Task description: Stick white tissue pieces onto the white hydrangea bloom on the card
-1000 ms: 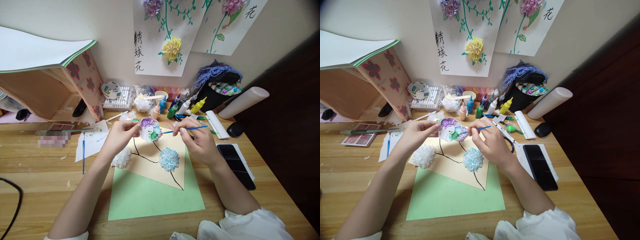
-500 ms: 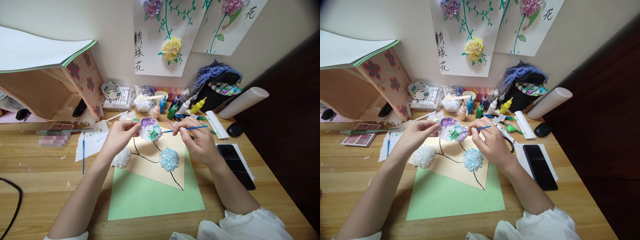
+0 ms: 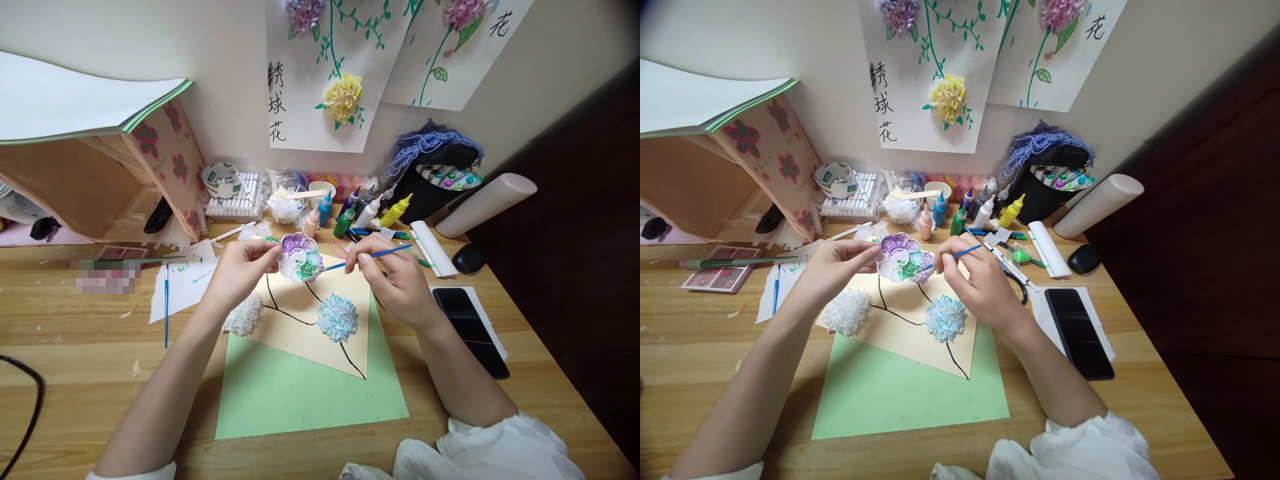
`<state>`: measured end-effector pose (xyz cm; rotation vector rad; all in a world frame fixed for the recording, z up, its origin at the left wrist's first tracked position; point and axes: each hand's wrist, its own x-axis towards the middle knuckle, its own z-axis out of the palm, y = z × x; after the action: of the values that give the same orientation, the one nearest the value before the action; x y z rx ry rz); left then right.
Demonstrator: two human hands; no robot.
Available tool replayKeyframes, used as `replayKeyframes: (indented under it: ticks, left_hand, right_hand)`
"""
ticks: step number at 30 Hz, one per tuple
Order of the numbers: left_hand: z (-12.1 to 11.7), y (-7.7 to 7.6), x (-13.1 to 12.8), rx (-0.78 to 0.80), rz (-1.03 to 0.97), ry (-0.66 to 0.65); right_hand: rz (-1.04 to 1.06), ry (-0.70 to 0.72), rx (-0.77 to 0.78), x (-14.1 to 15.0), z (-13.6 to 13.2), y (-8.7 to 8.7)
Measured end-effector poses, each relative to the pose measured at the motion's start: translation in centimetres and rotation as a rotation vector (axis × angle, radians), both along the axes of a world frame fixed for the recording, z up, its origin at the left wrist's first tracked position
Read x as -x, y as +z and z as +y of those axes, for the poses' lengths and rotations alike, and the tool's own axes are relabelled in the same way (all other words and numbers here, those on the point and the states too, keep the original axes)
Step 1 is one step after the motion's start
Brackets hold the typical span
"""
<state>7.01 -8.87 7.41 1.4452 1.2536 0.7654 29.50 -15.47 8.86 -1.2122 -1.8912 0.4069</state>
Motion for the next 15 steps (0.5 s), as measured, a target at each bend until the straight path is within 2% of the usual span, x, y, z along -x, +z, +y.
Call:
replayKeyframes:
  ticks: [3,7,11,15]
  left_hand:
    - [-0.01,0.00,0.00,0.002,0.001,0.002]
    - [0.03,0.03,-0.05,-0.005,0.007,0.003]
    - [-0.01,0.06,-0.04,-0.011,0.010,0.001]
    - [-0.05,0.07,-0.05,-0.013,0.016,-0.001]
  right_hand:
    - [-0.003,-0.040,-0.029,0.04,-0.03,0.03]
    - [-0.010,0.042,0.025,0.06,0.03,0.06]
    - [-0.011,-0.047,-0.024,0.10,0.11,0.03]
    - [-0.016,0.023,0.025,0.10,0.07,-0.01]
